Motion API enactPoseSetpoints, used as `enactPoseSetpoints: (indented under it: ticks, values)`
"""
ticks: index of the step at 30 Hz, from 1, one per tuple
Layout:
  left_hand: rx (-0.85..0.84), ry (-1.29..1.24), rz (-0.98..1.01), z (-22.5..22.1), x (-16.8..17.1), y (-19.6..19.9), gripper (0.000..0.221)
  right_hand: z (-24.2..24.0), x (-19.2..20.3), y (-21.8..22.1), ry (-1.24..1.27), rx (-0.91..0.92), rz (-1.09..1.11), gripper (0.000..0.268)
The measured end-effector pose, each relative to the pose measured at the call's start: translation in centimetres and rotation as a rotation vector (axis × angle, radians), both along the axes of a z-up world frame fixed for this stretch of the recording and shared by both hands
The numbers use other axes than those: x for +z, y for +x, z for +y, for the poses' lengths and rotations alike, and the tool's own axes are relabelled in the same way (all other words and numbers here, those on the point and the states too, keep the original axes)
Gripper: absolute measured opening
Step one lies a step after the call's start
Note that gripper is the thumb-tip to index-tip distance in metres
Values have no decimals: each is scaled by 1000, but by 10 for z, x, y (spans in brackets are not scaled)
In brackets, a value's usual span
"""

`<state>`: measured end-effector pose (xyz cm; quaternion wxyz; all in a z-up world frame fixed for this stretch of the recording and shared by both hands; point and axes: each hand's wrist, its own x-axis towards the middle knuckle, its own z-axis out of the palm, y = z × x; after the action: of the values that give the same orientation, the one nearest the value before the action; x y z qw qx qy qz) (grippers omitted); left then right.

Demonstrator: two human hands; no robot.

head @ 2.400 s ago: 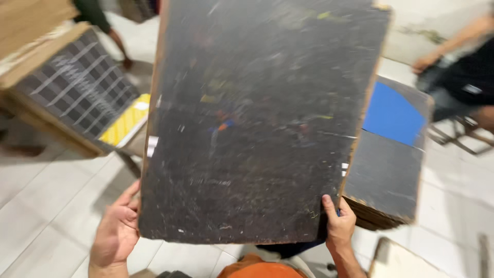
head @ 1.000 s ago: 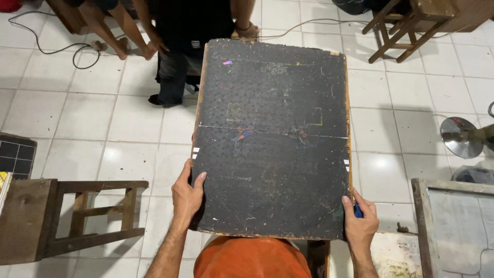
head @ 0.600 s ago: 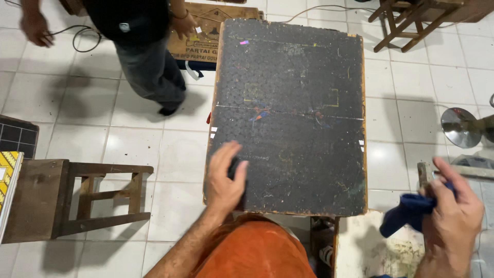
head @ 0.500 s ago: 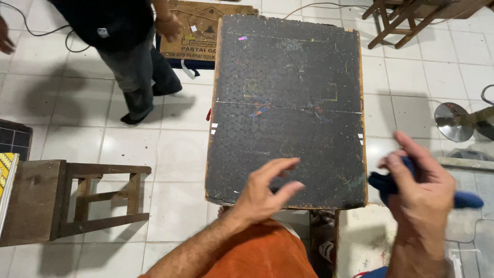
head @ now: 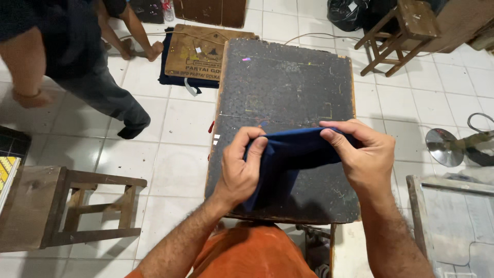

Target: The person positions blue fabric pieces onto printing boards by hand, smoothing the material and aligning it before moving the boards to a stack.

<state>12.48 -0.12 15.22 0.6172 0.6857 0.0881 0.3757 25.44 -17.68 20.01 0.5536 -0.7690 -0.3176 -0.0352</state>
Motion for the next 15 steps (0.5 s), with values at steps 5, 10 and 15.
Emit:
enactPoseSetpoints:
  ticks: [5,10,15]
  values:
    - [-36,46,22,24,20,23,18,-9,-9,37,79,152,318,9]
    - [25,163,-52,27,32,55,12,-12,-5,45,262,320,565,11]
    - [448,447,-326,-17,21,58,16,-16,-15,59,392,363,763,18]
